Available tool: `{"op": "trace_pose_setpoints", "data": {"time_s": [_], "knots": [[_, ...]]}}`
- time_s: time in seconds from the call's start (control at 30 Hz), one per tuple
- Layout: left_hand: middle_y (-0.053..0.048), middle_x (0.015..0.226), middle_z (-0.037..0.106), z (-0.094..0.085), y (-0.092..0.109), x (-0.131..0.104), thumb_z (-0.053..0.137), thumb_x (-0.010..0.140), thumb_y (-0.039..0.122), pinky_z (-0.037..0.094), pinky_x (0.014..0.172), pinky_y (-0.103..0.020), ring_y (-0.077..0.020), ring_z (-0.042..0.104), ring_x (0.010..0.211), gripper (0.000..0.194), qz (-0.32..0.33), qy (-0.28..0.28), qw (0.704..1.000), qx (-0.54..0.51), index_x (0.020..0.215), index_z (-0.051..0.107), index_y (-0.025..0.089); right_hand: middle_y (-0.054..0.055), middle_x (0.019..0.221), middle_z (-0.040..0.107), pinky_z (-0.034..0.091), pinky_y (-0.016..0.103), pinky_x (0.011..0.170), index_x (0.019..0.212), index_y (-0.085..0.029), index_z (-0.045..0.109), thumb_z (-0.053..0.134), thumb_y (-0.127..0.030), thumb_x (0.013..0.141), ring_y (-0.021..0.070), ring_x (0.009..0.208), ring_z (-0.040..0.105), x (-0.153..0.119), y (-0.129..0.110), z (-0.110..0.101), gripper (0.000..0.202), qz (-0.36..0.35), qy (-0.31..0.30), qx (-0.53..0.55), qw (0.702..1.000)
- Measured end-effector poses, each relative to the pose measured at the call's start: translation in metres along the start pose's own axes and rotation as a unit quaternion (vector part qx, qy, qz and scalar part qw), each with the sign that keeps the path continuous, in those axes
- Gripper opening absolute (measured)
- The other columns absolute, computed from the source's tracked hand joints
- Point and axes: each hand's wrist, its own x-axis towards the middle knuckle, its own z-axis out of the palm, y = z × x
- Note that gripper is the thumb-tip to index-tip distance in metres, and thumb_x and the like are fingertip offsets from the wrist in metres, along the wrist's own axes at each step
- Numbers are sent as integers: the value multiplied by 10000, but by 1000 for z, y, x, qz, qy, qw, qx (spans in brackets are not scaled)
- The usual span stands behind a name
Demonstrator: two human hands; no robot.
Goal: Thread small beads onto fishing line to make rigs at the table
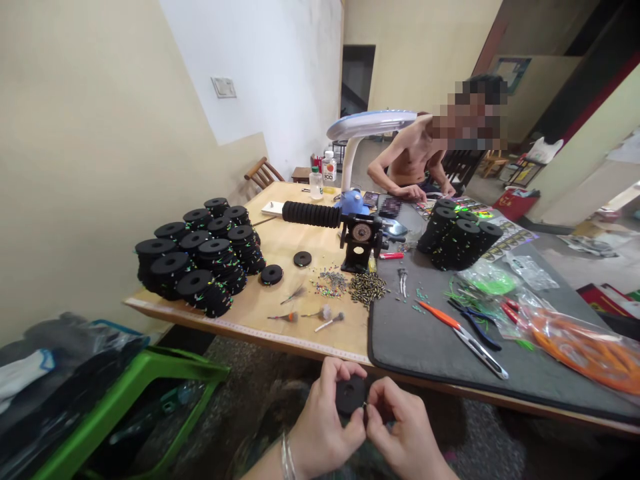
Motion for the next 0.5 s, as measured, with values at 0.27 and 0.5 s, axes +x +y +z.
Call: {"op": "trace_pose_setpoints", "data": {"time_s": [0.27, 0.5], "knots": [[-25, 1007, 589, -1, 1, -1, 526, 614, -7, 458, 841, -336, -197, 597, 918, 452, -3, -7, 1000, -3, 960, 377, 244, -49, 590, 499, 365, 177, 474, 714, -202, 489, 509, -177, 796, 95, 491, 473, -2, 4, -3, 89, -6, -18, 14, 1000], [-42, 1036, 584, -2, 0, 0, 533, 638, -1, 451, 852, -339, -204, 587, 943, 450, 2, -18, 1000, -1, 987, 386, 242, -37, 620, 509, 366, 196, 505, 734, -202, 511, 504, -197, 833, 110, 531, 482, -4, 8, -6, 99, 8, -42, 21, 999]]}}
